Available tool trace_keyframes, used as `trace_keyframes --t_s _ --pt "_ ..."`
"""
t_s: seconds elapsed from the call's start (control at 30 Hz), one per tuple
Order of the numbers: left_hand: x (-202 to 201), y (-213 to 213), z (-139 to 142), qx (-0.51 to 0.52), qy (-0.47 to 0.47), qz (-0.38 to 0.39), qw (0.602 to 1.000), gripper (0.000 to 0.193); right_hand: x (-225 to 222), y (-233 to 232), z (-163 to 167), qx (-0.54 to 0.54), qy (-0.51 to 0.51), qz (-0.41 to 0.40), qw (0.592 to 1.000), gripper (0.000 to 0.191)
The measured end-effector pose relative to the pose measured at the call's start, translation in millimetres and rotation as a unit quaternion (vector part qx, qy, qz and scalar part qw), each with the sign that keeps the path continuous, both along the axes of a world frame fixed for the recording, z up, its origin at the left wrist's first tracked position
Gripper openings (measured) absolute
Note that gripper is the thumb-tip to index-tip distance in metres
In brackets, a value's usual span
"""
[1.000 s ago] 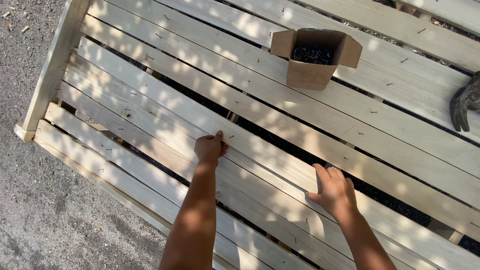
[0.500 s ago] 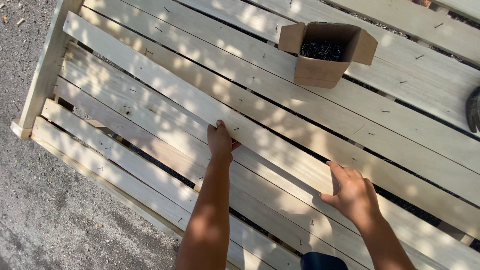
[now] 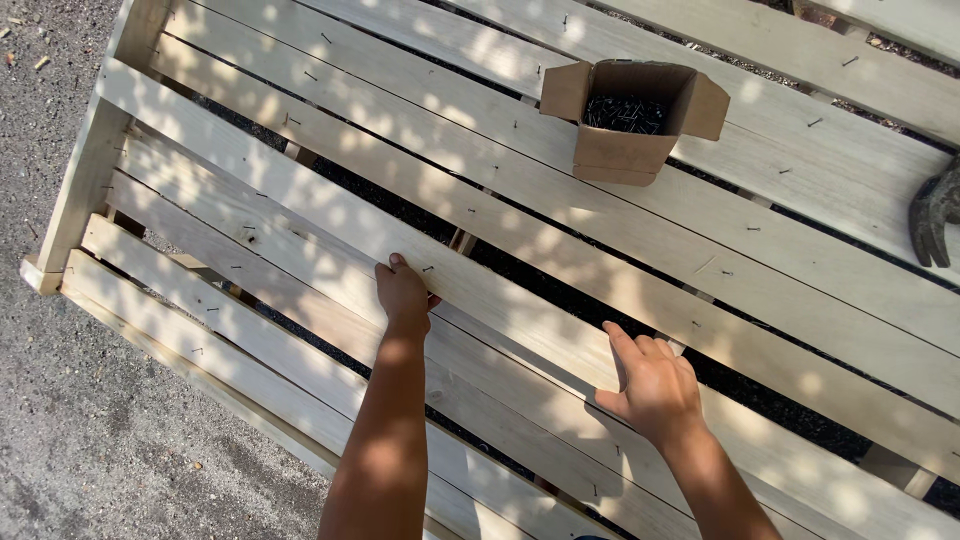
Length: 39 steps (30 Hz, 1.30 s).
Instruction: The person works on a wooden bed frame lying on the ground, pressing and aligning the slats by hand, picking up nails from a cardboard box, and hammering nails into the slats with a hammer. They use a small wood block to hold or position slats while hammering.
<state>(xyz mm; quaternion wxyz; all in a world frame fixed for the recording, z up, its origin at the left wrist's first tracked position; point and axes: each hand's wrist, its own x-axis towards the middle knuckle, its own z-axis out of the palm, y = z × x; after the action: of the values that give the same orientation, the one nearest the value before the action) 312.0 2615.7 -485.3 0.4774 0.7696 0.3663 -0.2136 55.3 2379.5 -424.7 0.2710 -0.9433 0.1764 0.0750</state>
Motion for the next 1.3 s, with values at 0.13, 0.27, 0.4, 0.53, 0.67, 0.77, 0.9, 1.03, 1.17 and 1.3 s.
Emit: trace_keyframes --t_s 0.13,0.27,0.4,0.53,0.67,0.77,0.9,1.03,1.17,1.3 --pt "11 21 -4 -0.043 0.049 -0.041 0.997 0.037 -1 16 -18 0.025 0.006 -0.014 1.000 0.085" --pt "7 18 -28 -0.042 0.059 -0.049 0.996 0.038 -11 16 -30 0.025 0.020 -0.039 0.999 0.084" --pt "8 22 -41 -0.049 0.080 -0.026 0.995 0.038 -13 16 -38 0.001 0.004 -0.019 1.000 0.086" --pt "25 33 -34 -0.072 0.103 -0.076 0.989 0.039 -9 11 -48 -0.003 0.015 -0.025 1.000 0.089" --pt "28 23 -27 0.016 0.067 -0.132 0.989 0.047 -7 -5 -55 -0.027 0.029 -0.040 0.998 0.095" --pt "22 14 -25 0.104 0.046 -0.179 0.977 0.052 -7 -10 -57 -0.022 0.073 -0.035 0.996 0.088" --pt "19 16 -19 0.163 0.038 -0.224 0.960 0.055 -8 -8 -55 -0.002 0.060 -0.019 0.998 0.094" --pt "18 12 -7 0.153 0.041 -0.191 0.969 0.052 -11 -8 -58 0.012 0.066 -0.002 0.998 0.096" --pt "11 4 9 0.201 0.079 -0.206 0.954 0.052 -15 -14 -66 0.041 0.052 0.014 0.998 0.096" --pt "-6 -1 10 0.357 -0.089 -0.279 0.887 0.044 -23 -14 -63 0.036 0.022 0.033 0.999 0.096"
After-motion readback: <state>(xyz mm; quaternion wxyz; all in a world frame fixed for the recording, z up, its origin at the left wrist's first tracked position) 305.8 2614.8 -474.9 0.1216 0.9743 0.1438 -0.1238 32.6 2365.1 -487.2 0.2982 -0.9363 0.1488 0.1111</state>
